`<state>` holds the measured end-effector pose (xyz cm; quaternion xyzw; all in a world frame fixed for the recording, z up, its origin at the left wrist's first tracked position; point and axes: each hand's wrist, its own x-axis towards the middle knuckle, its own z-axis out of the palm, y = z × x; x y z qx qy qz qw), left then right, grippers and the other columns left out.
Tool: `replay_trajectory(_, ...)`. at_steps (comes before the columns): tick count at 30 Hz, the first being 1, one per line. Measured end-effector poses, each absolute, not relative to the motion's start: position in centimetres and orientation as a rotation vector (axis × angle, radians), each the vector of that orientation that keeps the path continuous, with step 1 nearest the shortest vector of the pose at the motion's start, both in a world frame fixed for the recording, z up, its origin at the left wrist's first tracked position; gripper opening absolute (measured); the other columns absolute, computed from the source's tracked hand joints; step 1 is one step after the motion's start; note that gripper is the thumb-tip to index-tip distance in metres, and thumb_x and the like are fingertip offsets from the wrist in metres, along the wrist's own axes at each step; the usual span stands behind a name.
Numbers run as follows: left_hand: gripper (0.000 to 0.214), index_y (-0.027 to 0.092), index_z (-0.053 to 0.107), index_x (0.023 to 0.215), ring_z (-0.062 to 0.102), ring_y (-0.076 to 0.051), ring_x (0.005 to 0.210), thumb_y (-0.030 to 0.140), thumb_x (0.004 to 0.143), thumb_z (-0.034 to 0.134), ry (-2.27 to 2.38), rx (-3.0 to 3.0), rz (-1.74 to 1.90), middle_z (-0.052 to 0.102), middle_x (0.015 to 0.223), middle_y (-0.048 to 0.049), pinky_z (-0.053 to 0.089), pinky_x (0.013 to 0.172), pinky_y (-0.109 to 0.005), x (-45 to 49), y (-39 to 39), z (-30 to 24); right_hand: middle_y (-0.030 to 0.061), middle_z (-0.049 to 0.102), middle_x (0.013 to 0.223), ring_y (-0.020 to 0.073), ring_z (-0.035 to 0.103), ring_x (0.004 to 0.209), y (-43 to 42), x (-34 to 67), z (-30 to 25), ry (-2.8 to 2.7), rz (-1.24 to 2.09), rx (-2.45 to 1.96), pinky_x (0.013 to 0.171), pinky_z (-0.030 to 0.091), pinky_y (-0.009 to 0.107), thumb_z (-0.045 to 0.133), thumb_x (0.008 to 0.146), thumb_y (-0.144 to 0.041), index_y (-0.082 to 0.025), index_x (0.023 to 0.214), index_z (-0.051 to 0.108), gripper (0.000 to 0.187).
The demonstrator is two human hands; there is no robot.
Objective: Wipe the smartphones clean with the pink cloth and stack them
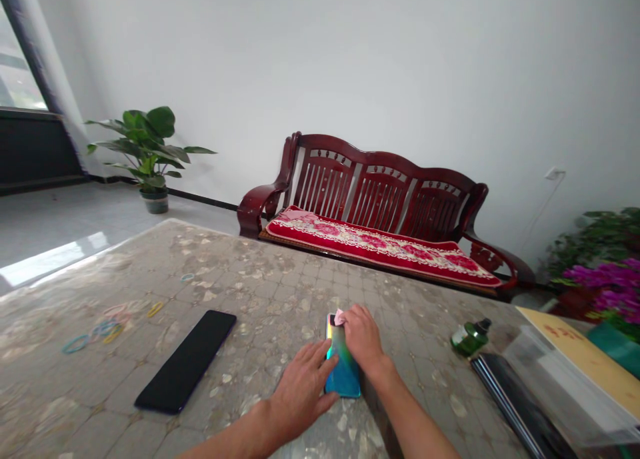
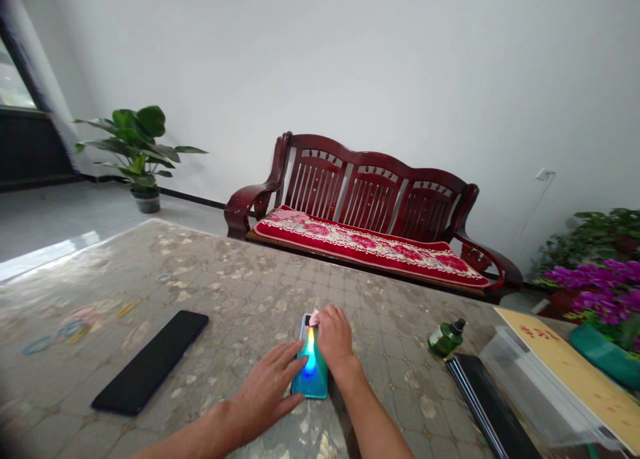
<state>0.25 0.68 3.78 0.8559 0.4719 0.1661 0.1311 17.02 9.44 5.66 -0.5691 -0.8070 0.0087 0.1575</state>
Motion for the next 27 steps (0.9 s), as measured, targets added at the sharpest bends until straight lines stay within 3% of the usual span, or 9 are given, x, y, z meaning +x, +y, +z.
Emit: replay_trajectory(27,0.054,0.023,0.056,0.131,0.047,-0.032,0.134,0.038,0.081,0.071,1.378,2.502,0.528,0.050,0.147,-0.0122,0.036,0.113,-0.050,0.2,0.9,2.7,0.0034,0.067,0.093,0.0181,0.056,0.094,9.6,15.4,6.2,-2.459,0.094,-1.411,0.085,0.040,0.025,0.046,0.092,-0.006,-0.023,0.089,0.073,0.033)
